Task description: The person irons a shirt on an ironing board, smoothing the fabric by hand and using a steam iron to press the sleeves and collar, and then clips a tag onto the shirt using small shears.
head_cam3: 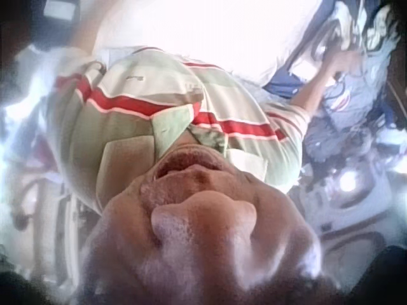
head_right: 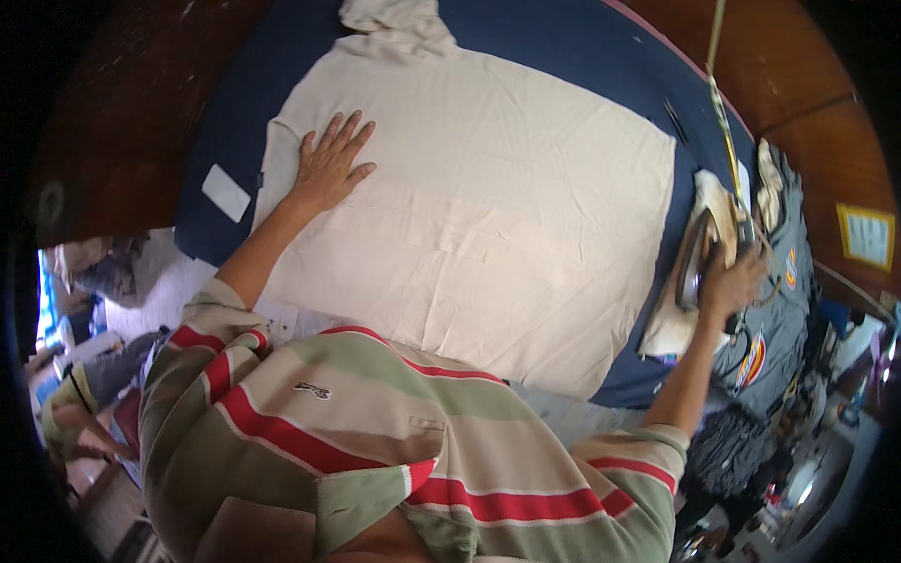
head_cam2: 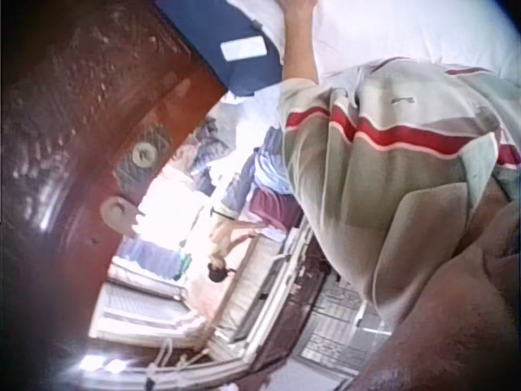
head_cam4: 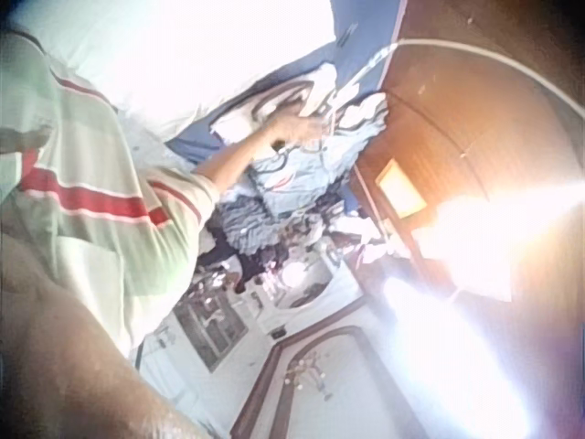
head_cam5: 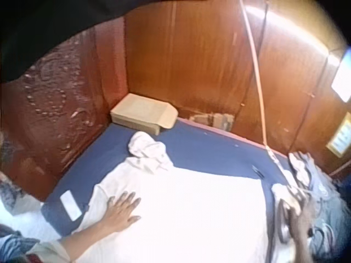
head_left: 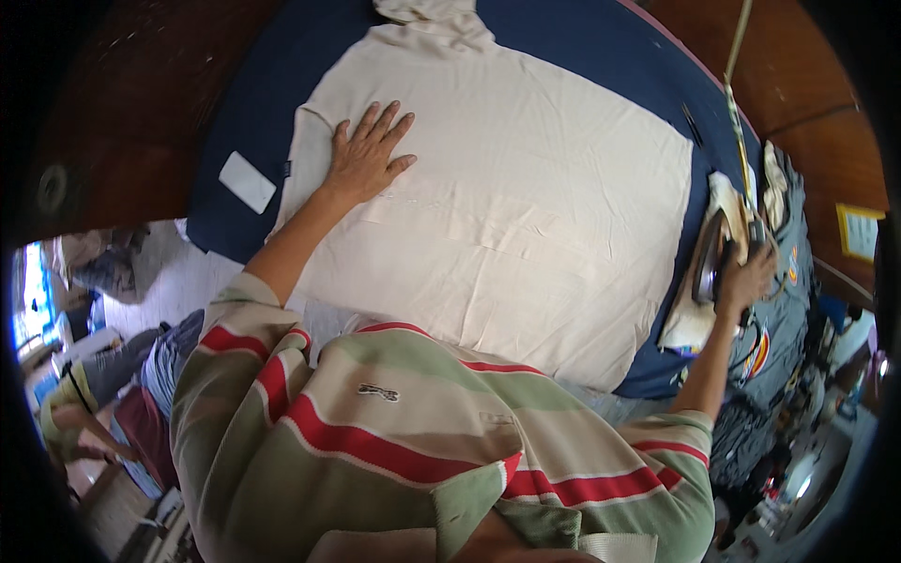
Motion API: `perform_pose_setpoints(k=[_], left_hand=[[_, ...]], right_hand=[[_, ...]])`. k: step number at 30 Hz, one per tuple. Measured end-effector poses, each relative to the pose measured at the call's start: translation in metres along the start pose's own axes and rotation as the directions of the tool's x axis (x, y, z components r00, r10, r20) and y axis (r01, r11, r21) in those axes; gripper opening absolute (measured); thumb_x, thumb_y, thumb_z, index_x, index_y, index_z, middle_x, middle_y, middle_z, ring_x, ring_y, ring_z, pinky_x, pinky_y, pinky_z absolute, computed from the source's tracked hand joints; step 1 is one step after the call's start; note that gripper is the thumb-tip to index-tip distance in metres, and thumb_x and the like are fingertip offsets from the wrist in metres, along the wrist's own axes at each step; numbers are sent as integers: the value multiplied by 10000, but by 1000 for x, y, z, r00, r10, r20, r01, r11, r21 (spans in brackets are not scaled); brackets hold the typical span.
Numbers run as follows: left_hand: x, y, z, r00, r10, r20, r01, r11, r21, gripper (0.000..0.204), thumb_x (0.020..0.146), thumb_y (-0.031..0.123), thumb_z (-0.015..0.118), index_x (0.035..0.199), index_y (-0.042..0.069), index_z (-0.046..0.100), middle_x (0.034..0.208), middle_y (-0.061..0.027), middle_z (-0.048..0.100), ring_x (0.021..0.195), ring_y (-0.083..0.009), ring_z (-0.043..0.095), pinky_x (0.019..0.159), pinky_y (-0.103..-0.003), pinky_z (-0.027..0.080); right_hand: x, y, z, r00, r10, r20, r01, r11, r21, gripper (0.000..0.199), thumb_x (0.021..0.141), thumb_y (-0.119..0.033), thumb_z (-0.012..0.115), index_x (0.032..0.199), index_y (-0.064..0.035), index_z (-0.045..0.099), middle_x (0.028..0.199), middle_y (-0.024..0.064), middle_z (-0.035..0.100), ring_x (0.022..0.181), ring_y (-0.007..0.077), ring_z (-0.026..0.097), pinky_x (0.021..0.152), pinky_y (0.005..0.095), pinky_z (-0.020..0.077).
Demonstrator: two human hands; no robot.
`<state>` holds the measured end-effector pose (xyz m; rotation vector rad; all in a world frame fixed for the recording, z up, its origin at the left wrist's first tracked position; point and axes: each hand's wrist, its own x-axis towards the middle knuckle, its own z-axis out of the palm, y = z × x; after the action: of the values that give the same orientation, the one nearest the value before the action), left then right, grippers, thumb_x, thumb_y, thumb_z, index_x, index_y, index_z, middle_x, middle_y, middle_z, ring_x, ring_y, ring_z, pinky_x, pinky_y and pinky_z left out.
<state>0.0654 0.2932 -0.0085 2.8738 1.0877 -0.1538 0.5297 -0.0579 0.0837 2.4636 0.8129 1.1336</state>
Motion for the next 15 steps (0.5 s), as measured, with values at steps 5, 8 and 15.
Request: perform_pose_setpoints(k=[5,8,15], left_hand=[[29,-78,-6,929,-296,-224,283,955,-87,523,915,414,414,1372,169,349,1427,-83,314,1320,-268,271,1021,-542,226],[55,-108,-12,866,-483,-131,445,863,-240,451,909,391,434,1296,158,435,1325,-83,437,1235,-259,395,986,-493,316],[69,-128,-9,904,-406,-131,350,882,-316,249,878,306,520,1027,107,538,1046,-120,605,1019,-300,564,846,-424,450]], right_hand=[[38,86,76,866,-14,500,-237,869,435,538,745,-368,679,1104,10,546,911,193,604,839,312,613,705,420,472],[53,81,84,658,-45,751,-563,633,531,406,671,-328,735,856,12,611,625,105,576,512,187,572,494,335,453],[66,-33,-47,805,-479,351,34,627,778,543,719,-211,718,1176,7,523,1007,201,617,923,297,610,809,354,459]])
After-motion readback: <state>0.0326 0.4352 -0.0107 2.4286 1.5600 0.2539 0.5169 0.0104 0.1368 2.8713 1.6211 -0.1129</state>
